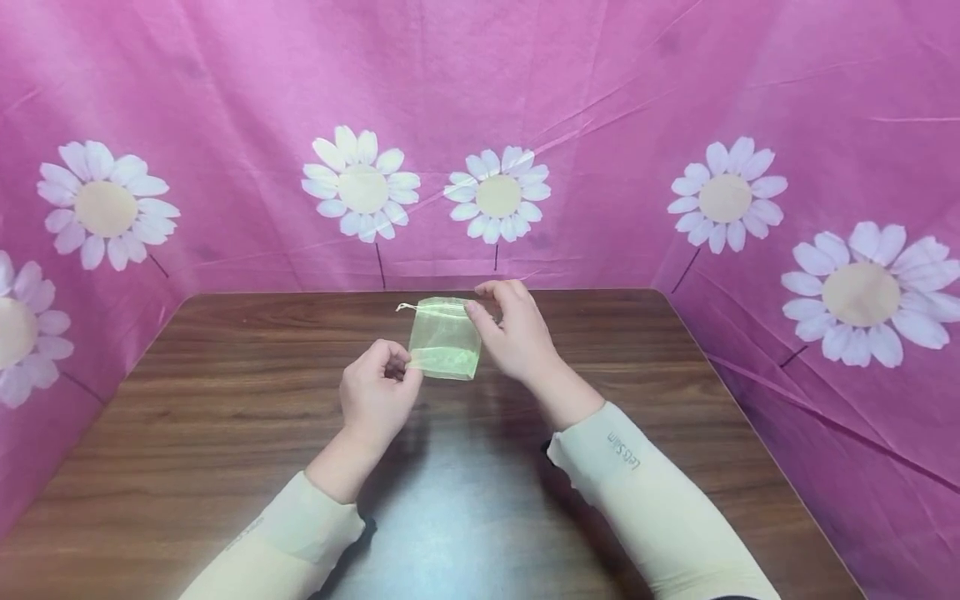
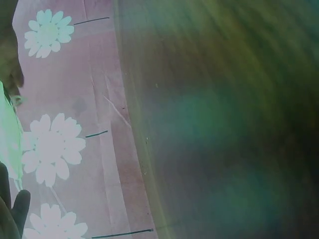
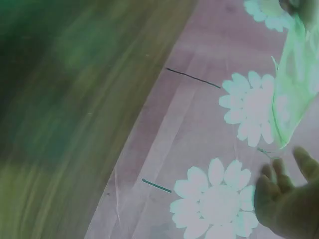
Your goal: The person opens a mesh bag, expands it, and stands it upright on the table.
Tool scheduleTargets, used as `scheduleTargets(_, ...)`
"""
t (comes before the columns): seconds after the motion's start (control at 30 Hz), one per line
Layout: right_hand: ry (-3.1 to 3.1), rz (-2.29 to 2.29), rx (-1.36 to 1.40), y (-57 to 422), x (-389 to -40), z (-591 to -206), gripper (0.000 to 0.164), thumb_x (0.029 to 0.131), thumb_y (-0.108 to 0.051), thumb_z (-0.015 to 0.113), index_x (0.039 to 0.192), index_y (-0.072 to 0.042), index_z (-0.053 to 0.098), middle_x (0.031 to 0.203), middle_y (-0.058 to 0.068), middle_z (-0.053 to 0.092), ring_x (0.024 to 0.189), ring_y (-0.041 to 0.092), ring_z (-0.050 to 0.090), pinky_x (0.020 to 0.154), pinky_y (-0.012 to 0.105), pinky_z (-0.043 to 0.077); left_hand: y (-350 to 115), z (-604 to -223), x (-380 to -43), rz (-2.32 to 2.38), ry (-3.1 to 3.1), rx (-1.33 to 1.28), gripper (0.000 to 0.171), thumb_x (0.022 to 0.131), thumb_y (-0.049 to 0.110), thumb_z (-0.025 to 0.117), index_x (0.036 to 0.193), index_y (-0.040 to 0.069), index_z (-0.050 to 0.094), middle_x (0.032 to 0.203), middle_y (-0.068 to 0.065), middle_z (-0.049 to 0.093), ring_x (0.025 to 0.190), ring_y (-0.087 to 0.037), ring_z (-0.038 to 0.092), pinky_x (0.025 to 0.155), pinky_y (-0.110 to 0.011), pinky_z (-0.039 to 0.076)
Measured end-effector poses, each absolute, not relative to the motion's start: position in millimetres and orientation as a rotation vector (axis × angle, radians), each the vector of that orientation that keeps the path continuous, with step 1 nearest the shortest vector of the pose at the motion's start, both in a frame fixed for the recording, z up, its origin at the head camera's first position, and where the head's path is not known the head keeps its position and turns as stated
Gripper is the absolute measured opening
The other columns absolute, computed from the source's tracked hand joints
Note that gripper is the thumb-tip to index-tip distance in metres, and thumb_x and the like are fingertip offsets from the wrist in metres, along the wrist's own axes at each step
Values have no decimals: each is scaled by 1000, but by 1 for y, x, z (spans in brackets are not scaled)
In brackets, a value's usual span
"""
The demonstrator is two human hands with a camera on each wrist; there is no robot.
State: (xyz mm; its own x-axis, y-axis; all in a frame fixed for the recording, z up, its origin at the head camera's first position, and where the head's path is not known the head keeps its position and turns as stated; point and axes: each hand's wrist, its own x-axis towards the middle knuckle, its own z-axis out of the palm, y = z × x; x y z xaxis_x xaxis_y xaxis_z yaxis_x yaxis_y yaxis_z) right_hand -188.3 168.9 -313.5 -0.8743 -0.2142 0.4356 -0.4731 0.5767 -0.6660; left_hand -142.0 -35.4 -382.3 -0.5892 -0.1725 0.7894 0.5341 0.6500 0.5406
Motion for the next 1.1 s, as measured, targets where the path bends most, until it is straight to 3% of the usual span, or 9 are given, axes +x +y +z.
scheduleTargets(0.17, -2695, 1350, 507, 171, -196, -304, 37, 109, -24, 56, 130, 6, 64, 125, 22, 67, 117, 35, 62, 103, 50, 50, -34, -383, -140, -966, -1944, -387, 11, 74, 3, 74, 80, 10, 67, 68, 0, 68, 55, -15, 62, 47, -33, 46)
scheduleTargets(0.4, -2645, 1527, 547, 174, -198, -304, 21, 106, -11, 60, 107, 9, 69, 92, 15, 71, 80, 18, 63, 71, 29, 54, -35, -377, -139, -974, -2024, -397, 11, 80, 9, 75, 84, 9, 66, 71, -2, 67, 57, -17, 62, 49, -38, 48)
scheduleTargets(0.57, -2606, 1551, 573, 178, -197, -300, 18, 104, -7, 62, 106, 9, 69, 88, 13, 71, 74, 12, 62, 66, 25, 54, -42, -373, -139, -1193, -2320, -368, 21, 87, 18, 80, 102, 9, 68, 86, -2, 74, 69, -15, 69, 61, -38, 55)
scheduleTargets(0.7, -2586, 1473, 576, 179, -193, -297, 14, 104, -8, 64, 105, 5, 70, 89, 12, 68, 64, 9, 53, 60, 25, 47, -46, -373, -144, -1488, -2472, -402, 33, 90, 11, 80, 120, 6, 68, 104, -8, 76, 80, -16, 72, 72, -36, 60)
scheduleTargets(0.8, -2590, 1397, 580, 179, -190, -298, 11, 104, -9, 65, 105, 1, 70, 98, 12, 67, 67, 11, 48, 61, 28, 44, -47, -374, -147, -1594, -2487, -410, 41, 90, 4, 77, 129, 2, 67, 111, -14, 75, 82, -21, 73, 72, -36, 62)
scheduleTargets(0.93, -2594, 1309, 642, 177, -187, -306, 6, 103, -8, 66, 103, -3, 70, 111, 12, 67, 80, 19, 51, 73, 35, 46, -45, -376, -149, -1557, -2512, -333, 41, 95, 7, 74, 135, 1, 66, 116, -15, 75, 83, -21, 71, 74, -38, 60)
scheduleTargets(1.1, -2550, 1229, 753, 175, -185, -316, 4, 100, -4, 68, 97, -6, 70, 111, 11, 68, 95, 25, 59, 79, 41, 49, -42, -377, -152, -1492, -2530, -248, 35, 98, 7, 70, 133, 0, 70, 120, -13, 76, 79, -23, 67, 83, -43, 59)
